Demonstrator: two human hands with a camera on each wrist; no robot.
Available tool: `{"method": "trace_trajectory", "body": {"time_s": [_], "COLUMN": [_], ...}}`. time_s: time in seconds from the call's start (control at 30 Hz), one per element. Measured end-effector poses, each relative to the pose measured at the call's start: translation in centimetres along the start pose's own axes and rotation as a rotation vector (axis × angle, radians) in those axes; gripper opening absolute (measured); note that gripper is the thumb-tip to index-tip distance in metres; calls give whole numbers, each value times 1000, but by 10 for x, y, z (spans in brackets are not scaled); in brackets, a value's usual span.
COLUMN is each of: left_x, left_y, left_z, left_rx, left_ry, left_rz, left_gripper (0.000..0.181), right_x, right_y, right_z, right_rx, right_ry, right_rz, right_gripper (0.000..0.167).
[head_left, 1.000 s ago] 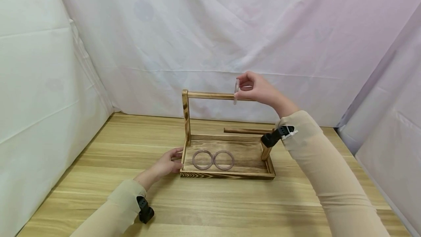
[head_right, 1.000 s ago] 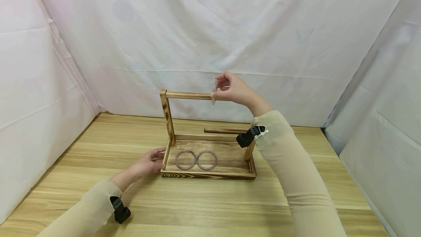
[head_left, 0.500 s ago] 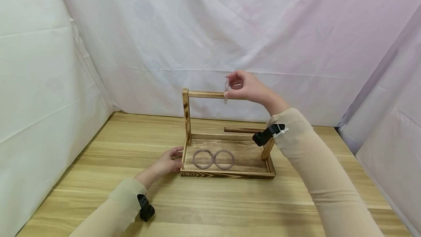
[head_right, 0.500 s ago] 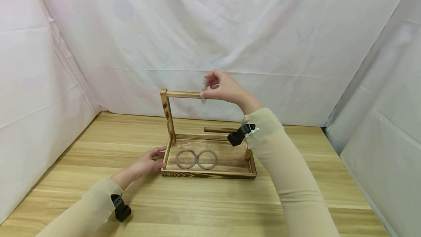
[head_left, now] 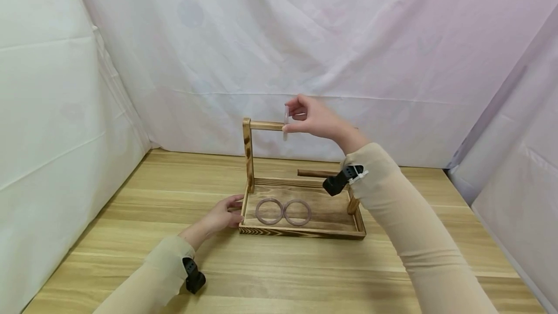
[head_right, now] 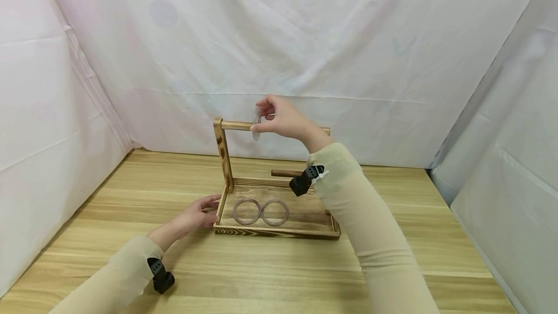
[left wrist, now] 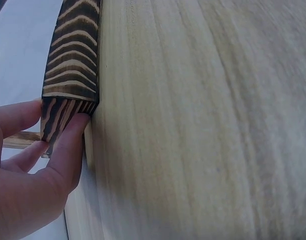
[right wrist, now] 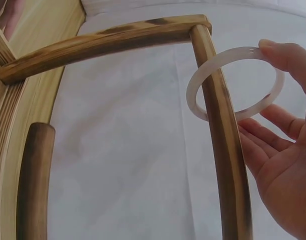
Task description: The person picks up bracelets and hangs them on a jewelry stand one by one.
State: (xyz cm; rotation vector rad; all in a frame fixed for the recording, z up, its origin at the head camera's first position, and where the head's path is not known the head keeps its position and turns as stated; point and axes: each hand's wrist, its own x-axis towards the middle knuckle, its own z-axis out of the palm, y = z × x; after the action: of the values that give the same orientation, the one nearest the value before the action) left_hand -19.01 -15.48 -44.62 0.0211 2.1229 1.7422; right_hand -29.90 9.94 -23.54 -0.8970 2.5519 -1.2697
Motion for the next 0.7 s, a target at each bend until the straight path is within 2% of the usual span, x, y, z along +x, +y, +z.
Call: {"method": "trace_trajectory", "body": {"time_s": [0.3,0.7], "left_x": [-2,-2], "left_y": [1,1], "left_z": [0,1], "left_rx": [-1,7], "left_ry": [-8,0], "left_rz": [8,3], "left_gripper": [66,66], "right_x": [6,11], "right_y": [-4,-7], "right_z": [10,18], "right_rx": [20,-16], "right_ry": [-28,-36], "right_rz": [-20,-34], "right_gripper": [60,59]}}
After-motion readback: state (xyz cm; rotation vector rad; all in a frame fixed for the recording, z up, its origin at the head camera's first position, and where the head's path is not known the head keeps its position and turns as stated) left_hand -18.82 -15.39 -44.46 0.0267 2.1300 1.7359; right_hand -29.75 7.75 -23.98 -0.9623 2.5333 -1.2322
